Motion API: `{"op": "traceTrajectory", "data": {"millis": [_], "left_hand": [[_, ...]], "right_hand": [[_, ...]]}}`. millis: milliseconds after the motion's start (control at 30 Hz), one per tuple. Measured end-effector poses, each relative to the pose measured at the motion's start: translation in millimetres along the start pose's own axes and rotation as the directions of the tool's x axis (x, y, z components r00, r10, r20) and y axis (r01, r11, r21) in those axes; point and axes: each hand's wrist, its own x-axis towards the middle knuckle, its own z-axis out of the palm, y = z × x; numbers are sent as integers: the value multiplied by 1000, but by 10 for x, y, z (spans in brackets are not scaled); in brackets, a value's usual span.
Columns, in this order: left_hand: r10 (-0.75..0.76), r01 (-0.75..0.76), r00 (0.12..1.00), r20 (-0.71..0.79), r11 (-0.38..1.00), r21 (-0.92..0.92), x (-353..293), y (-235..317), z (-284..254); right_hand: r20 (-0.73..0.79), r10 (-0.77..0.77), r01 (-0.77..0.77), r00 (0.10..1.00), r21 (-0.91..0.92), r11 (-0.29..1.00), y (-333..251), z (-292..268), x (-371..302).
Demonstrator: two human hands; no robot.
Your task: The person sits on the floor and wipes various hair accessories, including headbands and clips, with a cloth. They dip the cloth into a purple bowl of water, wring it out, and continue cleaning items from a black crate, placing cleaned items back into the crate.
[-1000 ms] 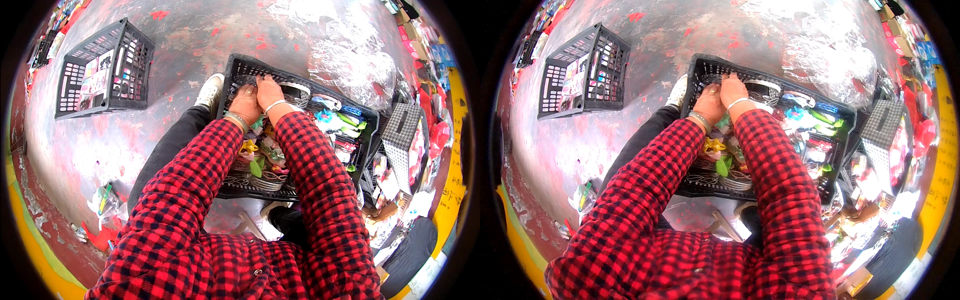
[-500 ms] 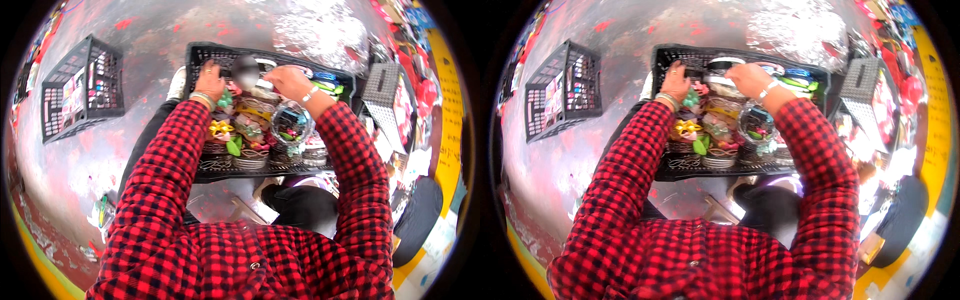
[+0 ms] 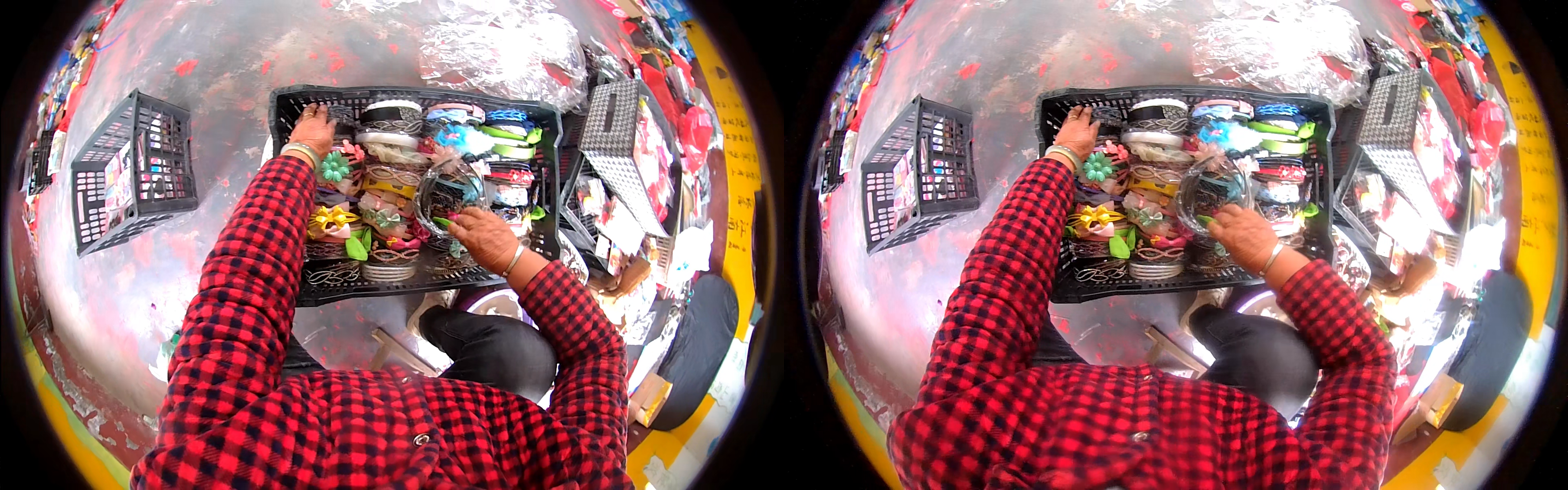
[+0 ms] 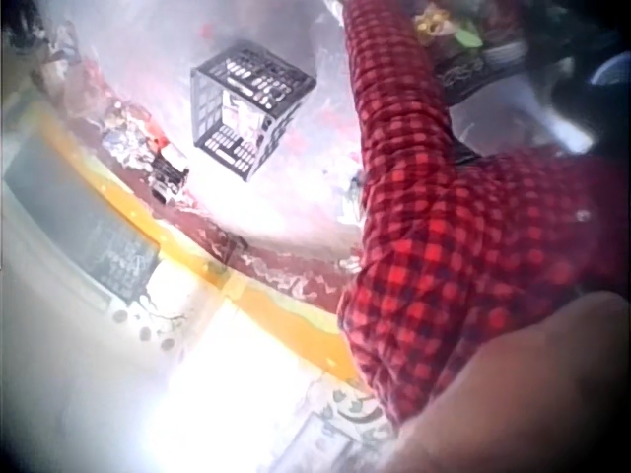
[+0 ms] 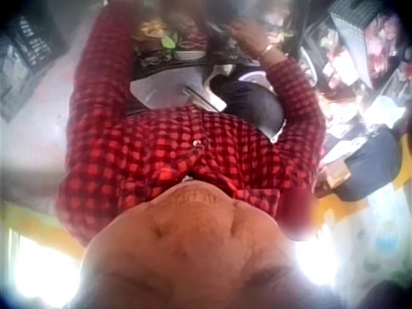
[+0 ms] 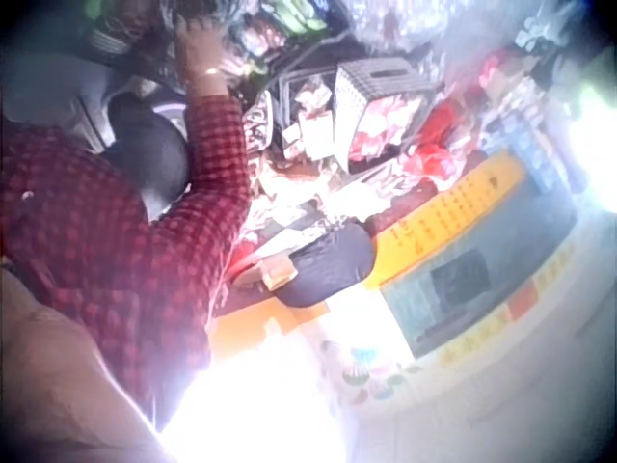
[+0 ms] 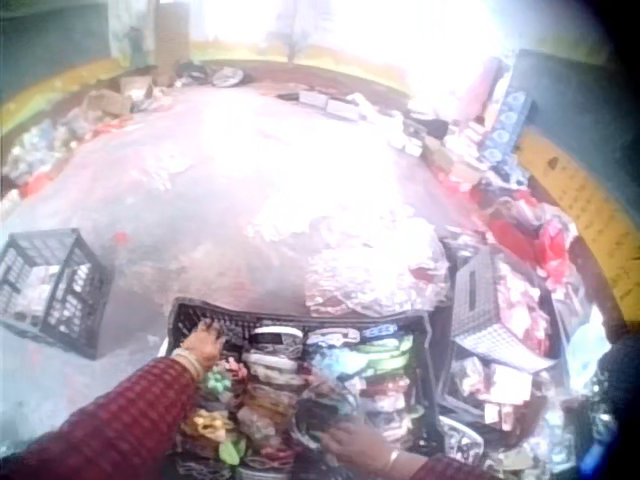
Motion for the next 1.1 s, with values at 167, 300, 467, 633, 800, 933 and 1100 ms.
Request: {"op": "traceTrajectory", "data": {"millis": [167, 300, 467, 633, 800, 933, 1100], "left_hand": [[91, -116, 986, 137, 976, 186, 117, -118, 142], [67, -85, 992, 104, 981, 173, 67, 40, -11], [-25, 23, 999, 25, 998, 60, -2, 106, 6], [-4, -14, 985, 174, 995, 99, 19, 234, -173], [143, -179, 966, 214, 971, 160, 73, 88, -27], [129, -176, 955, 266, 971, 162, 6, 68, -96], [157, -205, 929, 337, 972, 115, -50, 83, -152]], "right_hand": [[38, 76, -77, 996, 25, 997, -164, 118, 54], [-51, 145, -145, 988, -3, 989, -92, -60, 29], [-96, 292, -271, 952, 192, 943, 5, -507, 9], [-218, 357, -305, 908, 241, 921, 53, -893, -40], [-494, 349, -255, 796, 250, 934, 129, -1093, 137], [-536, 161, -135, 829, 87, 987, 71, -1463, 646], [-461, 171, -81, 871, 209, 975, 75, -1365, 1237]]}}
